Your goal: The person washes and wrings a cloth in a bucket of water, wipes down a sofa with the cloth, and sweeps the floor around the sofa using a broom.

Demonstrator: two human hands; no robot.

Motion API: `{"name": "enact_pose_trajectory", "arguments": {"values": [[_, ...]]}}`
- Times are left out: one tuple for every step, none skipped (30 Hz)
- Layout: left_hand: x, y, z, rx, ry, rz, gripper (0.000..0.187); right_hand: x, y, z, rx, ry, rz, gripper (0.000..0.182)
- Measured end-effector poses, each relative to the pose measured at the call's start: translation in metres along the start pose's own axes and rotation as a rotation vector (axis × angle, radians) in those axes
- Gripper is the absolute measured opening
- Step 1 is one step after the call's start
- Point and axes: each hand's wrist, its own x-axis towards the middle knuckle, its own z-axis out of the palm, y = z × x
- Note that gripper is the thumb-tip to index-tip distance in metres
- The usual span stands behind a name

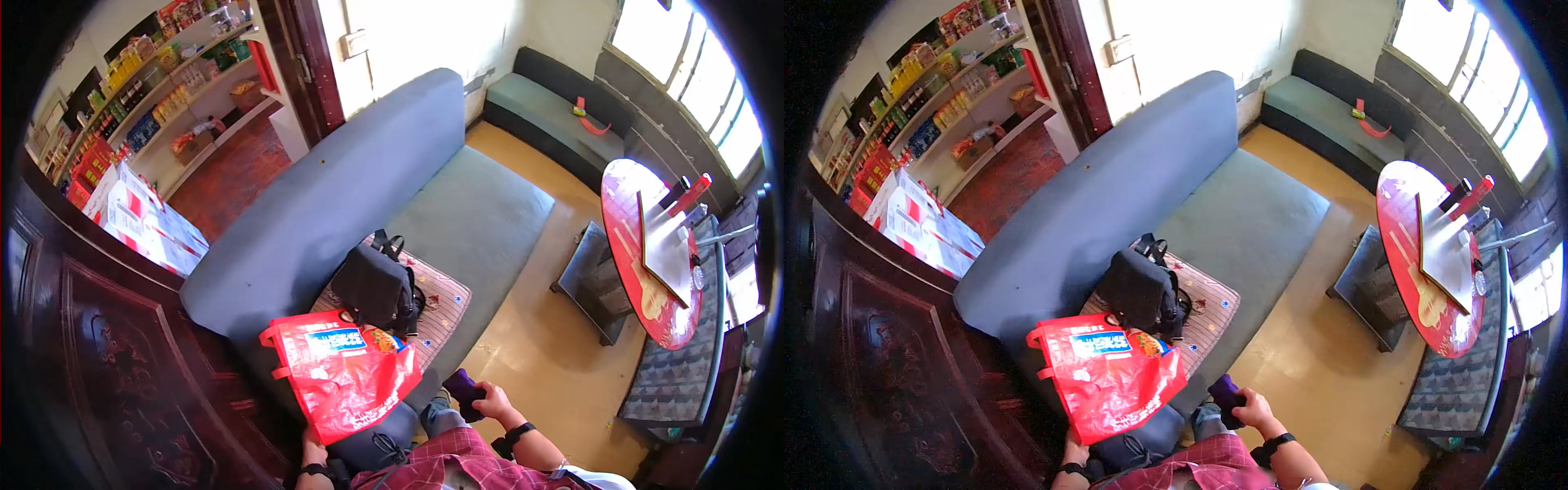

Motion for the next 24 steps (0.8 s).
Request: {"name": "enact_pose_trajectory", "arguments": {"values": [[0.001, 0.002, 0.002, -0.01, 0.003, -0.031, 0.033, 0.001, -0.002, 0.003, 0.024, 0.009, 0.01, 0.053], [0.001, 0.003, 0.006, -0.021, 0.002, -0.065, 0.033, -0.001, -0.006, 0.005, 0.031, 0.008, -0.017, 0.053], [-0.001, 0.006, 0.009, -0.028, -0.001, -0.103, 0.034, -0.001, -0.007, 0.006, 0.029, 0.009, -0.018, 0.053], [-0.004, 0.009, 0.009, -0.031, -0.004, -0.14, 0.035, -0.002, -0.007, 0.009, 0.008, -0.011, -0.024, 0.053], [-0.009, 0.015, 0.007, -0.026, -0.008, -0.135, 0.035, 0.0, -0.009, 0.013, -0.009, -0.029, -0.032, 0.053], [-0.017, 0.018, 0.002, -0.014, -0.009, -0.125, 0.035, 0.0, -0.008, 0.014, -0.013, -0.039, -0.051, 0.053], [-0.031, 0.02, -0.002, -0.003, -0.001, -0.12, 0.035, 0.0, -0.005, 0.016, -0.016, -0.048, -0.047, 0.053], [-0.034, 0.025, 0.0, 0.068, 0.025, -0.161, 0.035, 0.002, -0.003, 0.018, -0.05, -0.064, -0.047, 0.054], [-0.034, 0.027, -0.004, 0.062, 0.037, -0.167, 0.035, 0.004, -0.003, 0.021, -0.087, -0.08, -0.051, 0.055], [-0.033, 0.022, -0.011, 0.05, -0.021, -0.133, 0.037, 0.003, -0.007, 0.021, -0.118, -0.075, -0.052, 0.055], [-0.033, 0.016, -0.02, 0.03, -0.071, -0.097, 0.039, 0.003, -0.013, 0.022, -0.143, -0.079, -0.07, 0.054], [-0.031, 0.011, -0.026, 0.049, -0.079, -0.092, 0.041, 0.005, -0.016, 0.023, -0.175, -0.068, -0.1, 0.054], [-0.028, 0.007, -0.032, 0.063, -0.08, -0.086, 0.043, 0.005, -0.023, 0.024, -0.21, -0.065, -0.136, 0.054], [-0.023, -0.003, -0.038, 0.064, -0.077, -0.073, 0.044, 0.004, -0.035, 0.021, -0.212, -0.088, -0.087, 0.054], [-0.018, -0.009, -0.046, 0.069, -0.074, -0.057, 0.044, 0.003, -0.046, 0.017, -0.236, -0.098, -0.144, 0.052], [-0.018, -0.007, -0.045, 0.05, -0.06, -0.069, 0.045, 0.004, -0.051, 0.017, -0.233, -0.113, -0.124, 0.052], [-0.019, -0.005, -0.042, 0.033, -0.05, -0.075, 0.046, 0.009, -0.055, 0.016, -0.227, -0.124, -0.106, 0.052], [-0.017, -0.005, -0.04, 0.033, -0.019, -0.118, 0.048, 0.008, -0.061, 0.016, -0.243, -0.152, -0.142, 0.052], [-0.013, -0.003, -0.035, 0.036, 0.006, -0.155, 0.049, 0.006, -0.066, 0.015, -0.227, -0.152, -0.118, 0.052], [-0.011, 0.0, -0.029, 0.098, 0.019, -0.185, 0.051, 0.01, -0.065, 0.015, -0.204, -0.145, -0.093, 0.052], [-0.006, 0.0, -0.023, 0.133, 0.055, -0.213, 0.051, 0.015, -0.06, 0.019, -0.221, -0.128, -0.144, 0.052], [-0.007, -0.001, -0.022, 0.143, 0.004, -0.185, 0.051, 0.022, -0.054, 0.019, -0.227, -0.118, -0.155, 0.051], [-0.014, 0.003, -0.023, 0.171, -0.047, -0.168, 0.051, 0.013, -0.058, 0.019, -0.223, -0.11, -0.149, 0.051], [-0.012, -0.002, -0.033, 0.149, -0.12, -0.115, 0.052, 0.013, -0.053, 0.021, -0.168, -0.135, -0.13, 0.05]]}}
